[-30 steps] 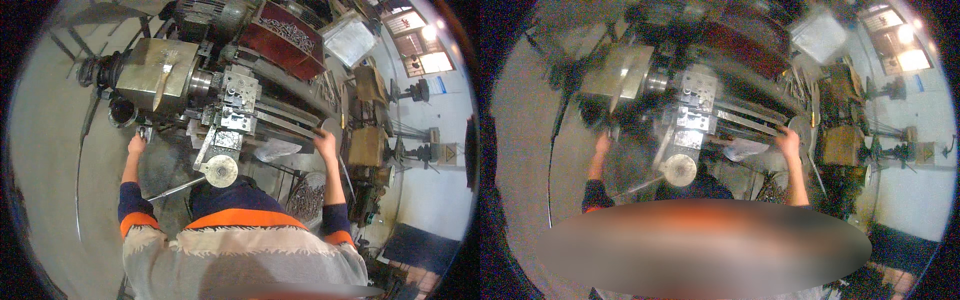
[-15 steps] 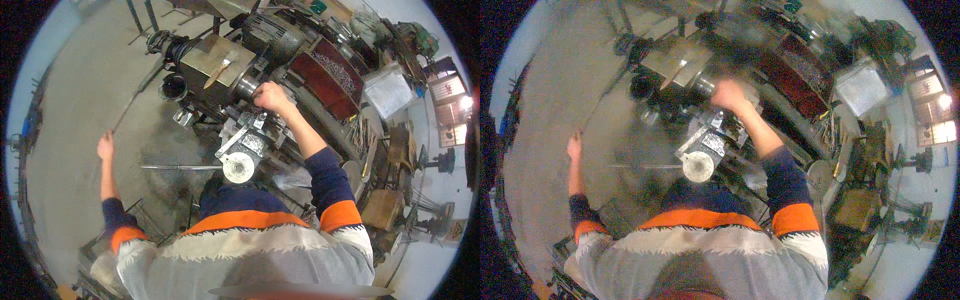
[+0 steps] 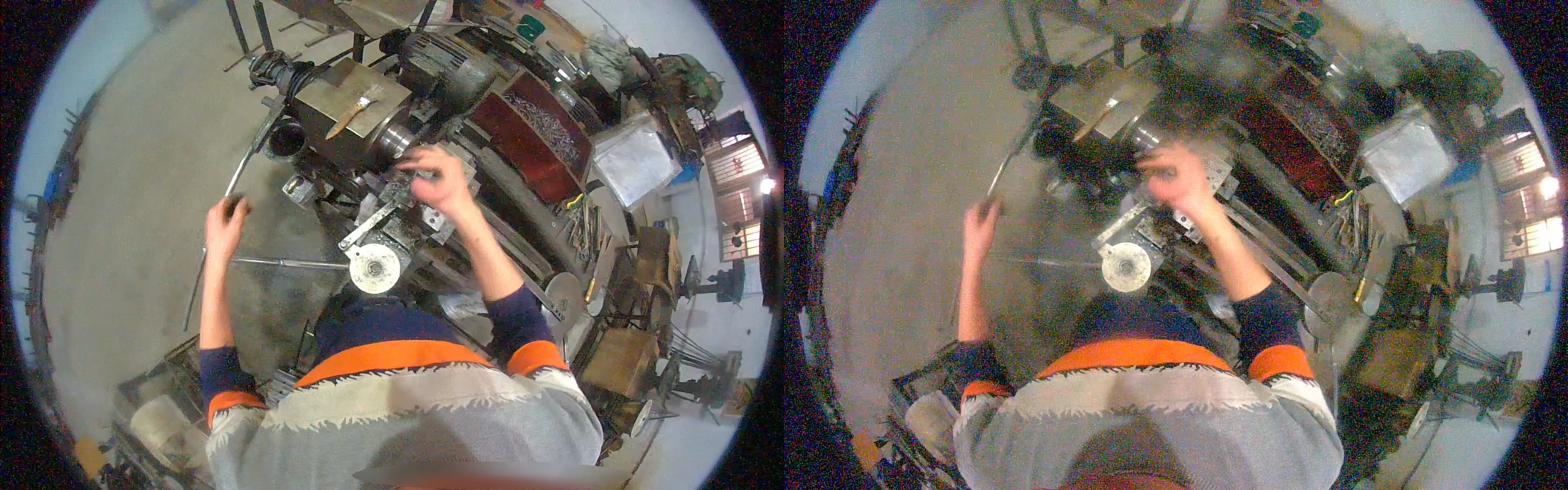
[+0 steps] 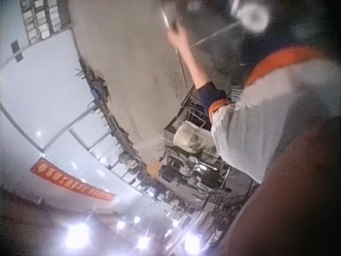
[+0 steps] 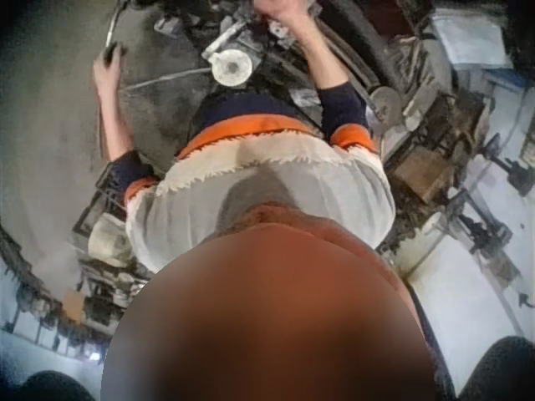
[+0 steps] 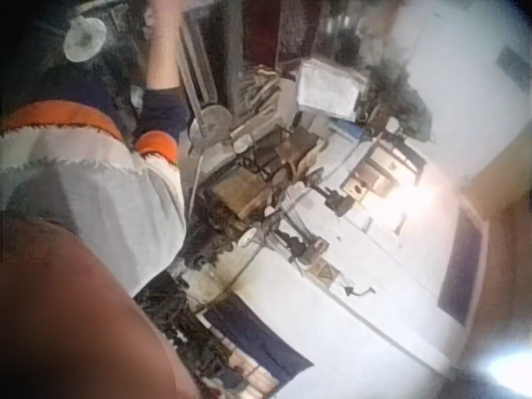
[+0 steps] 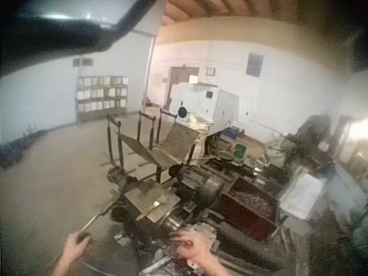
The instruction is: The person operates a metal lathe, repeatedly loading small metal rods into the chuck, machining them, and removing the finished parts. The person uses a long metal rod to assist with loading and unloading parts from the chuck.
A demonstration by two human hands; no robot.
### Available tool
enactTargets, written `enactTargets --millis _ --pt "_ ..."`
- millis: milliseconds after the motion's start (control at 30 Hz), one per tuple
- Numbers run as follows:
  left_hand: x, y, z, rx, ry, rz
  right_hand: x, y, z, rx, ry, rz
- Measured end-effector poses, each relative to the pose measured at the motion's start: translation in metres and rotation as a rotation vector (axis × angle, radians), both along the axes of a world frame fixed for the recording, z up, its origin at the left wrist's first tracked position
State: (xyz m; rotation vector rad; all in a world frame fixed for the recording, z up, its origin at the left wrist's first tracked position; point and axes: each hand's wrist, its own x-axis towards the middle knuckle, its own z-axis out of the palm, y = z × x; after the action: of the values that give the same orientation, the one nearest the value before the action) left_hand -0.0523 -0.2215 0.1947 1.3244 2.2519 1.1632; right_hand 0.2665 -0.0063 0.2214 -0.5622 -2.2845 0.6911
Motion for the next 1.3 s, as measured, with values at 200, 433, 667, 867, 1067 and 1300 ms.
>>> enactTargets --millis 200,433,667,867,1067,1300 --pt "0.144 0.097 0.022 -0.009 -1.123 -0.534 -0.005 -0.059 0.006 0.040 0.090 0.045" --pt "0.187 0.136 0.010 0.067 -0.897 -0.718 0.026 -0.052 -0.006 0.179 0.040 -0.156" --pt "0.147 0.143 0.011 -0.114 -0.490 -0.869 0.010 -0.036 0.000 0.088 -0.202 0.003" --pt "0.050 0.118 0.024 0.008 -0.113 -0.635 -0.023 0.025 -0.007 0.163 -0.413 -0.112" --pt "-0.088 0.032 0.011 -0.192 0.417 -0.081 -0.058 0.061 -0.034 -0.175 -0.818 -0.345" --pt "-0.143 -0.055 -0.036 -0.545 0.272 0.056 -0.061 0.070 -0.066 -0.117 -0.697 -0.253"
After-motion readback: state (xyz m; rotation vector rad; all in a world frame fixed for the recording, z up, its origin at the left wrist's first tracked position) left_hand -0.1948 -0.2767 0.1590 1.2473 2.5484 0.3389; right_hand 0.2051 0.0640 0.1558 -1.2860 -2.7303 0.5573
